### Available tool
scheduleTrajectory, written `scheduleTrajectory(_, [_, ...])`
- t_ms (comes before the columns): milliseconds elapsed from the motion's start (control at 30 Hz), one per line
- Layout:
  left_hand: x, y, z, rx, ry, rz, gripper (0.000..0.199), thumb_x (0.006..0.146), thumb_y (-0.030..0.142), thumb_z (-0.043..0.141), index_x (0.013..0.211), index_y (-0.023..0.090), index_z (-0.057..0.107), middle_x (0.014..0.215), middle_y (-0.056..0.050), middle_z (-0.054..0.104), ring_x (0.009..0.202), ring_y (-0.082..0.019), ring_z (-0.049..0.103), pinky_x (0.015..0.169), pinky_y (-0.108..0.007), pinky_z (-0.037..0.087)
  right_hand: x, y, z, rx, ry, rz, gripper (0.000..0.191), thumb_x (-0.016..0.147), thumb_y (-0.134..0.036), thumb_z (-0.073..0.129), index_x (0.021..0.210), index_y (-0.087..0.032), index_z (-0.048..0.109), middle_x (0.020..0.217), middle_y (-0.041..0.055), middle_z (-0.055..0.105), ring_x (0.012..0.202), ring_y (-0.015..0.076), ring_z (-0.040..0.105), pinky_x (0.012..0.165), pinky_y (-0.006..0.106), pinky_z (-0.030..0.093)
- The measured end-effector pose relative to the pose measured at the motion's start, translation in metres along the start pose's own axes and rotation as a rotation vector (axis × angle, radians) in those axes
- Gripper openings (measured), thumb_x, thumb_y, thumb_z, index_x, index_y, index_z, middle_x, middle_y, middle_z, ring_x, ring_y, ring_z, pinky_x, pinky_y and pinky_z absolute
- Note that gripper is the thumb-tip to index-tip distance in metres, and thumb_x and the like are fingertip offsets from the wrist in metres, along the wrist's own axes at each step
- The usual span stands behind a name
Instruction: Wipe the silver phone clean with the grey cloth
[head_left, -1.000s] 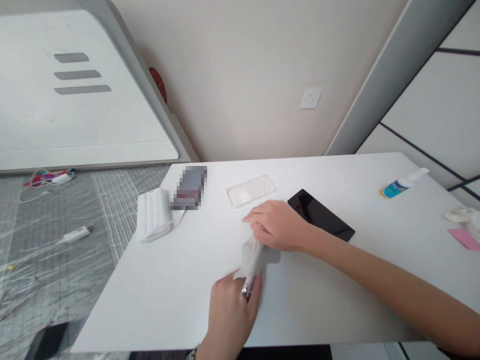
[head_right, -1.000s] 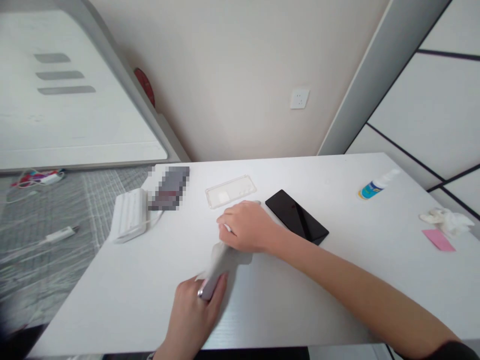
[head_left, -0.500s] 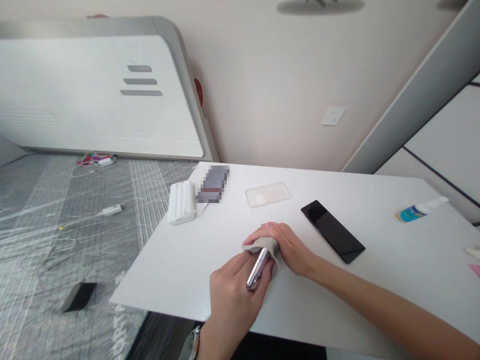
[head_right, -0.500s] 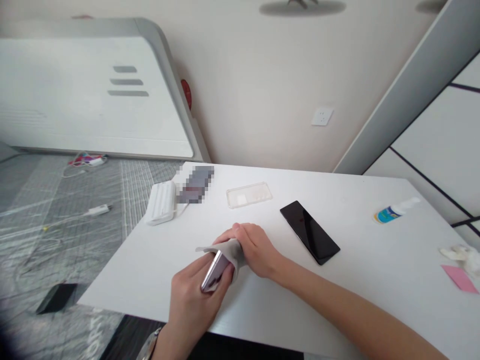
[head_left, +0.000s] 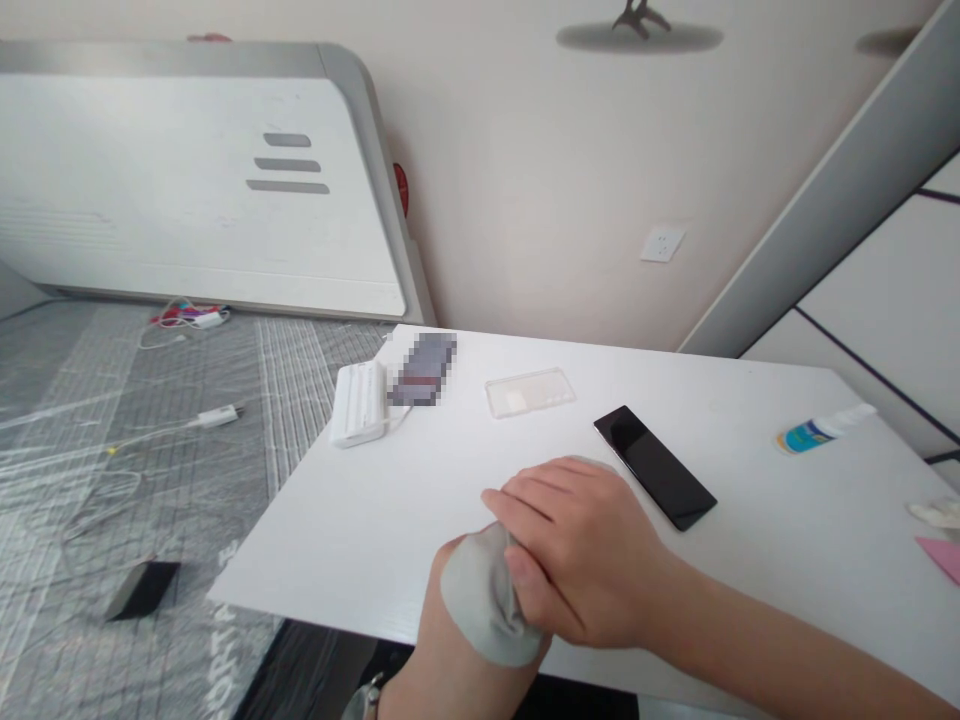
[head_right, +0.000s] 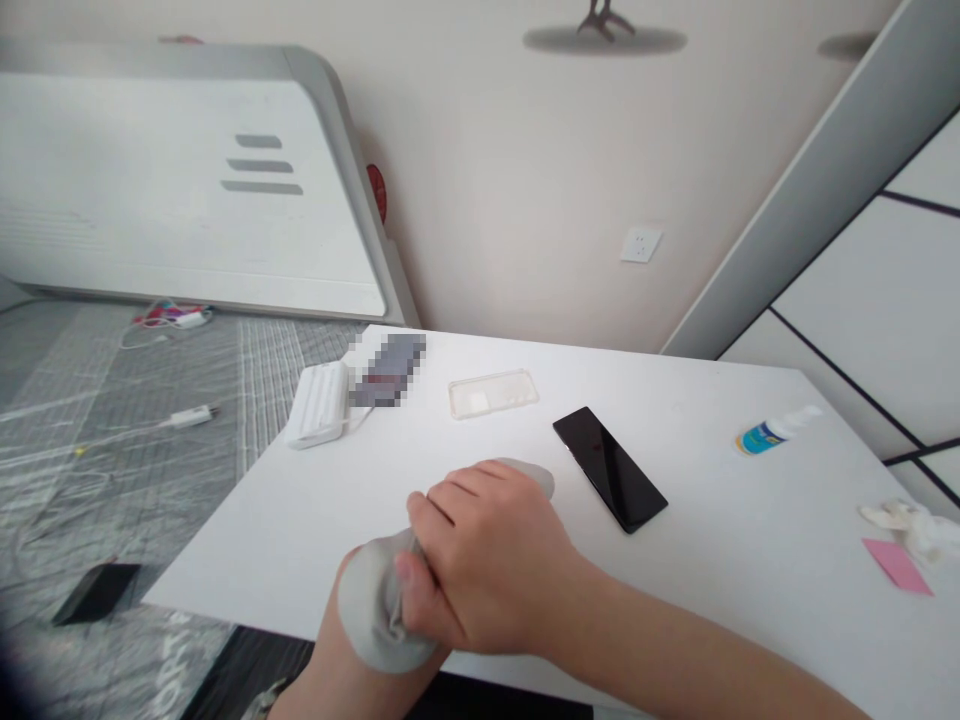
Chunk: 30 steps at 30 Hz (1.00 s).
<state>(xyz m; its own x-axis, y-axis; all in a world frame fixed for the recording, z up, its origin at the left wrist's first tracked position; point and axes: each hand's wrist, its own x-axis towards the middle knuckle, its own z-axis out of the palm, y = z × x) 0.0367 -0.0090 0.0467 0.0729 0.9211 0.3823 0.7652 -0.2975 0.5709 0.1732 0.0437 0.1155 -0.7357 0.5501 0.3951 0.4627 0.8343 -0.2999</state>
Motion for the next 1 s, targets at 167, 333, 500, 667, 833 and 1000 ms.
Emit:
scheduleTrajectory(167, [0.018,0.007,-0.014,0.204,0.064,0.261,0.019,0.088,0.017,0.059,0.070,0.023,0.065,0.057,0.001,0.065,0.048,-0.015,0.057,0.048,-0.027,0.034,0.002,0.020,-0.015,0.001,-0.155,0.264,0.044,0.102,-0.026,0.034,0.098,-0.018,0.077,0.092,0.0081,0.079,0.084,0.0241,0.073,0.076,0.038,0.051])
scheduleTrajectory(333, [0.014,-0.010,0.004,0.200,0.071,0.140,0.024,0.089,0.024,0.060,0.065,0.023,0.061,0.052,0.000,0.059,0.045,-0.015,0.051,0.048,-0.028,0.034,0.002,0.007,-0.005,-0.089,-0.081,0.195,0.041,0.100,-0.024,0.037,0.109,-0.012,0.075,0.106,0.0151,0.078,0.099,0.0303,0.071,0.094,0.048,0.050])
scheduleTrajectory(500, [0.011,-0.016,0.011,0.185,0.045,0.128,0.021,0.084,0.019,0.060,0.063,0.023,0.058,0.051,0.001,0.054,0.049,-0.017,0.052,0.050,-0.029,0.036,0.004,0.014,-0.006,-0.065,-0.116,0.191,0.040,0.099,-0.026,0.039,0.111,-0.014,0.076,0.106,0.0134,0.079,0.096,0.0299,0.073,0.093,0.047,0.051])
scheduleTrajectory(667, [0.021,-0.009,-0.001,0.221,0.111,0.260,0.021,0.076,0.009,0.058,0.060,0.021,0.054,0.052,-0.002,0.060,0.046,-0.017,0.055,0.047,-0.028,0.029,0.006,0.047,-0.018,0.122,-0.180,0.402,0.043,0.103,-0.025,0.038,0.099,-0.019,0.080,0.102,0.0089,0.081,0.098,0.0273,0.075,0.090,0.041,0.055])
scheduleTrajectory(833, [0.031,-0.011,-0.009,-0.250,-0.107,0.043,0.017,0.076,0.009,0.051,0.064,0.020,0.055,0.059,0.001,0.066,0.050,-0.013,0.056,0.051,-0.022,0.039,0.006,0.037,-0.011,0.723,0.018,0.184,0.048,0.110,-0.031,0.029,0.123,-0.020,0.073,0.128,0.0047,0.075,0.125,0.0198,0.066,0.113,0.037,0.046])
scheduleTrajectory(1000, [0.035,0.000,-0.012,-0.634,-0.018,-0.244,0.014,0.085,0.021,0.053,0.077,0.020,0.064,0.075,0.000,0.073,0.069,-0.016,0.065,0.062,-0.024,0.051,0.005,0.022,0.003,0.999,0.198,0.233,0.052,0.111,-0.048,0.021,0.150,-0.028,0.050,0.152,0.0062,0.058,0.140,0.0248,0.055,0.119,0.049,0.042])
